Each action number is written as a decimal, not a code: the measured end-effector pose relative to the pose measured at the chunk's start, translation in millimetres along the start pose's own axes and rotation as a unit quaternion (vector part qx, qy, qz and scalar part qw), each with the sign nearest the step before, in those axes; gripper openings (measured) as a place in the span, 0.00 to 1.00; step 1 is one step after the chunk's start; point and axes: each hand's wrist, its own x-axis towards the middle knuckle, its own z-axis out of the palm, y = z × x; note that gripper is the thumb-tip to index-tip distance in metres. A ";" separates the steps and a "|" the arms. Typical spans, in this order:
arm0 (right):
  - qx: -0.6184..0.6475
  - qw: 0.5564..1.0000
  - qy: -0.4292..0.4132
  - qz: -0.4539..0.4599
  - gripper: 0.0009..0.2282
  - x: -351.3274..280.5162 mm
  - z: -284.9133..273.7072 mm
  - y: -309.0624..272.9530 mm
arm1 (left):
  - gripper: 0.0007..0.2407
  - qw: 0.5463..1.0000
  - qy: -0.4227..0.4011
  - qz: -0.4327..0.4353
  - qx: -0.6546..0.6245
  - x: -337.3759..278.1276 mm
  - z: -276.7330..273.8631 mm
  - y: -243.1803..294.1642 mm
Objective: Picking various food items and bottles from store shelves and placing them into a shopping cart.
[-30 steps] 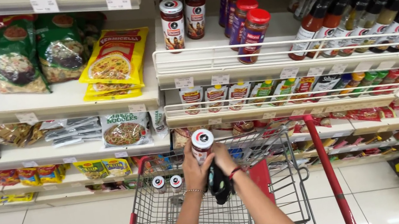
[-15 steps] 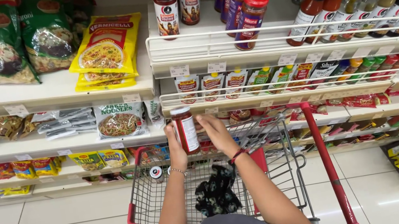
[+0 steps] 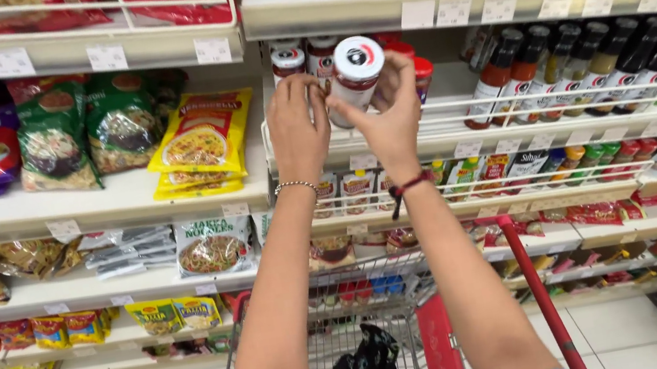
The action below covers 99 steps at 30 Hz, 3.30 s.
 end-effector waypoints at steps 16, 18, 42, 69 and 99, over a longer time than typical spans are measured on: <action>-0.384 0.913 -0.098 0.095 0.33 56.8 -3.3 120.3 | 0.10 0.957 -0.097 0.090 0.257 -22.9 15.1 -63.1; -0.360 0.905 -0.150 0.169 0.36 66.0 -9.3 149.1 | 0.09 0.957 -0.103 0.096 0.255 -26.7 13.3 -62.5; -0.418 0.879 -0.165 0.157 0.41 68.0 1.6 174.1 | 0.10 0.950 -0.102 0.093 0.281 -25.7 12.0 -53.9; -0.489 0.854 -0.122 -0.131 0.25 -48.3 3.4 70.2 | 0.27 0.939 -0.161 0.018 0.303 -107.1 -3.2 -38.5; -0.401 0.507 -0.623 0.441 0.38 -588.8 -70.1 224.8 | 0.43 0.649 -0.446 -0.572 0.229 -537.9 -86.0 -190.7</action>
